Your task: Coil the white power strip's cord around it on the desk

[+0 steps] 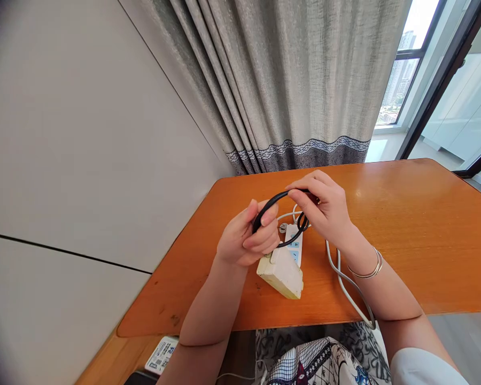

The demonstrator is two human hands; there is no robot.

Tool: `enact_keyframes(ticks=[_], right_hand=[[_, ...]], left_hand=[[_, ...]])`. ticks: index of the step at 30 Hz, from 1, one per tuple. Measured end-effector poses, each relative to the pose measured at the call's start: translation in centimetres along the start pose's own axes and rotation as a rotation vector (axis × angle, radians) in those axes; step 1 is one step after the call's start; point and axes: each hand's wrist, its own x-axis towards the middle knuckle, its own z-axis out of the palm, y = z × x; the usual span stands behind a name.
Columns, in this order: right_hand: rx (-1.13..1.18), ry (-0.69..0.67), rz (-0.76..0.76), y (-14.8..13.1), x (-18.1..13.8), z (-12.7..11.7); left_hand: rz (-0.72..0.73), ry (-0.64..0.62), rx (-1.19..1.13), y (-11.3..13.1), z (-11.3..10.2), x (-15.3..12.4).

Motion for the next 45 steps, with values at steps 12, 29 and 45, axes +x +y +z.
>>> enact_keyframes(ticks=[12, 29, 45], right_hand=[[0.337, -0.808, 0.341, 3.5, -0.7, 2.3], [-0.391, -0.338, -0.344, -0.6, -1.6, 0.6], [-0.229, -0.81, 0.177, -3.1, -1.4, -0.1]], left_hand=[[0.439, 0.514, 0.388, 1.8, -1.6, -0.9], [0.65, 0.315, 0.188, 1.7, -3.8, 0.1], [0.962, 0.382, 0.745, 0.2, -2.8, -0.2]])
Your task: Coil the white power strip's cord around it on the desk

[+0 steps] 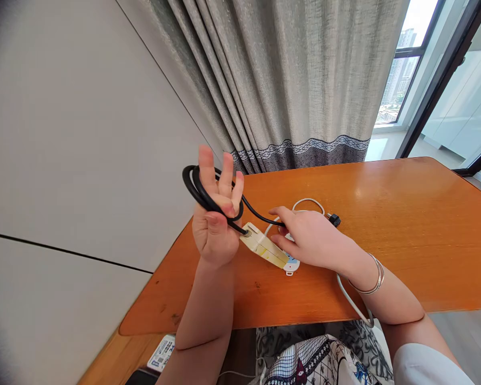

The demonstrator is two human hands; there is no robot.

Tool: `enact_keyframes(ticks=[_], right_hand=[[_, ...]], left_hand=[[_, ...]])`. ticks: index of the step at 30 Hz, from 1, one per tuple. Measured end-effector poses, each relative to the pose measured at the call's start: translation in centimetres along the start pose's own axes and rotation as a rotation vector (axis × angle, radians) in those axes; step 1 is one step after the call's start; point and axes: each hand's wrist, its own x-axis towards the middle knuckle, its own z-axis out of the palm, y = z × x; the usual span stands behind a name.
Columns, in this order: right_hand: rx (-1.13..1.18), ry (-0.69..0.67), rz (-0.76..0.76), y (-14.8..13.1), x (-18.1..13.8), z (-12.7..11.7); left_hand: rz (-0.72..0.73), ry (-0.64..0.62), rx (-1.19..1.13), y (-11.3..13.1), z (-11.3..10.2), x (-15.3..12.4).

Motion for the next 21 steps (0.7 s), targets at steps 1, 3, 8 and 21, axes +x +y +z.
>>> enact_keyframes(ticks=[1, 3, 8, 21], right_hand=[[-0.014, -0.021, 0.04, 0.1, 0.0, -0.3], [-0.063, -0.043, 0.121, 0.2, -0.1, -1.0], [-0.234, -0.006, 0.207, 0.4, -0.7, -1.9], [-0.227, 0.649, -0.476, -1.7, -2.5, -1.8]], left_hand=[[0.009, 0.005, -0.005, -0.1, -0.1, 0.1], [0.005, 0.017, -0.012, -0.4, -0.2, 0.2], [-0.012, 0.031, 0.027, -1.0, -0.5, 0.4], [-0.494, -0.24, -0.22, 3.5, 1.1, -1.1]])
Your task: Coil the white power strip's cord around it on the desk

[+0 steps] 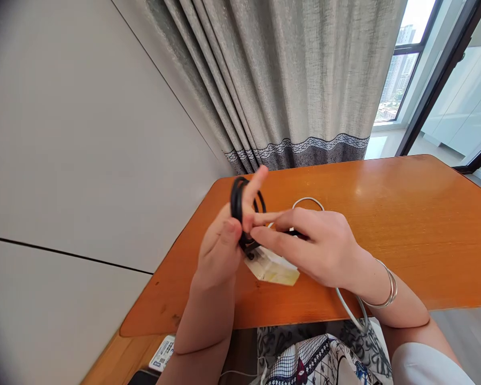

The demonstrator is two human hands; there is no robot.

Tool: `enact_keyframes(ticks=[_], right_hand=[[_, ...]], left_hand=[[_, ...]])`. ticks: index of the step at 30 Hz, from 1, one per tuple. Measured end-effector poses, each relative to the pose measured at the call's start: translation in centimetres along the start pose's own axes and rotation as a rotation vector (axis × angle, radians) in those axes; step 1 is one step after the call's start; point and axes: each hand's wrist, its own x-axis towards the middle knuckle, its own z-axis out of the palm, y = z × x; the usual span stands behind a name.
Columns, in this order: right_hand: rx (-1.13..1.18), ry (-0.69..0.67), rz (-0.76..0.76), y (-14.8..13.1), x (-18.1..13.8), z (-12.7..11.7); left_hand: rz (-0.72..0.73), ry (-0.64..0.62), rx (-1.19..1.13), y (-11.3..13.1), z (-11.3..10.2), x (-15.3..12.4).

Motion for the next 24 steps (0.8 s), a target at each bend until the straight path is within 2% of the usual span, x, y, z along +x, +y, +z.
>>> enact_keyframes(ticks=[3, 6, 9, 12, 18, 21, 24], right_hand=[[-0.04, 0.042, 0.088, 0.9, 0.0, 0.2], [-0.014, -0.026, 0.262, 2.3, -0.2, 0.9], [0.061, -0.073, 0.359, 4.0, -0.5, 1.8], [0.125, -0.109, 0.381, 5.4, -0.6, 2.6], [0.244, -0.176, 0.332, 6.7, -0.6, 2.6], [0.208, -0.218, 0.324, 6.9, -0.5, 2.4], [0.098, -0.256, 0.341, 7.0, -0.6, 2.6]], left_hand=[[-0.252, -0.194, -0.129, -0.4, 0.1, 0.4], [-0.442, -0.312, -0.242, -1.2, -0.2, 1.4], [-0.488, -0.265, -0.254, -2.1, -0.5, 2.4], [-0.517, -0.228, -0.282, -2.9, -0.8, 3.1], [-0.591, -0.303, -0.393, -3.3, -1.5, 3.6], [-0.603, -0.311, -0.49, -3.0, -1.9, 3.7], [-0.599, -0.265, -0.551, -2.9, -2.0, 3.7]])
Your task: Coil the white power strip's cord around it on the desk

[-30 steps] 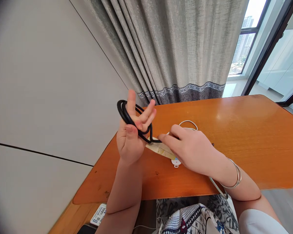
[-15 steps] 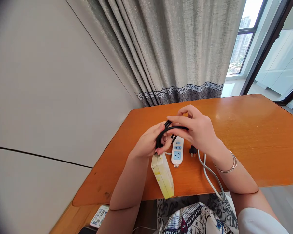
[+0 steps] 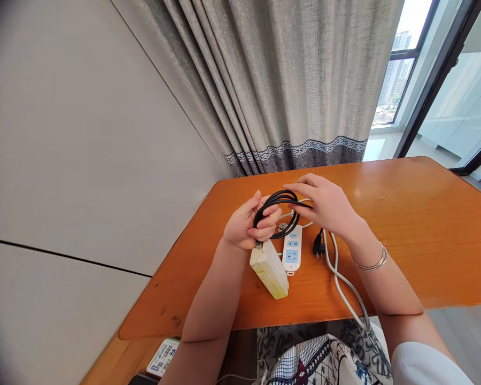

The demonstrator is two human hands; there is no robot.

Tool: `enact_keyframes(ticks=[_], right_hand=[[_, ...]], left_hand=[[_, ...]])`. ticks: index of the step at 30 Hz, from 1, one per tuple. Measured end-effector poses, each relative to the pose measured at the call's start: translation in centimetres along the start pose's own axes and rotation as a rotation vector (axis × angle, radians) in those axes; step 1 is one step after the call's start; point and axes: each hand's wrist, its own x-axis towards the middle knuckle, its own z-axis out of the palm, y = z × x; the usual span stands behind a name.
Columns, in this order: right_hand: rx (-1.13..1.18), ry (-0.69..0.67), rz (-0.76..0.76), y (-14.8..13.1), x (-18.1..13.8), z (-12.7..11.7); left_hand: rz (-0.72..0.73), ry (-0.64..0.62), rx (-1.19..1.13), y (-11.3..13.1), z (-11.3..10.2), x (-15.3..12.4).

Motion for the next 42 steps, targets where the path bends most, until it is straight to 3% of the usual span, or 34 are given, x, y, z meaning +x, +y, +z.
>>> enact_keyframes(ticks=[7, 11, 17, 21, 27, 30, 33, 35, 38, 42], right_hand=[[-0.033, -0.087, 0.056, 0.2, 0.2, 0.5], [0.067, -0.045, 0.047, 0.4, 0.2, 0.4], [0.299, -0.033, 0.087, 0.7, 0.2, 0.3], [0.456, -0.125, 0.132, 1.0, 0.3, -0.1], [0.498, -0.336, 0.266, 2.4, -0.2, -2.1], [0.588, -0.283, 0.293, 3.1, -0.2, -2.4], [0.666, -0.017, 0.324, 3.1, 0.2, -1.2], [0.668, 0.064, 0.335, 2.8, 0.6, 0.0], [0.689, -0.038, 0.316, 2.2, 0.9, 2.0], [0.687, -0.216, 0.293, 1.4, 0.7, 3.9]], left_hand=[[-0.004, 0.113, 0.013, -0.3, -0.4, 0.3], [0.012, 0.15, 0.061, -0.5, -0.6, 0.4], [0.036, 0.109, 0.092, -0.5, -0.2, 0.3], [-0.03, 0.1, 0.065, -0.3, 0.0, 0.2], [-0.084, 0.192, -0.098, 0.4, 0.0, 0.0], [-0.065, 0.222, -0.178, 0.6, 0.1, -0.1], [-0.056, 0.188, -0.198, 0.6, 0.3, -0.3], [-0.02, 0.168, -0.196, 0.7, 0.5, -0.5], [0.11, 0.226, -0.215, 0.9, 0.8, -0.7], [0.311, 0.392, -0.221, 1.3, 0.8, -0.8]])
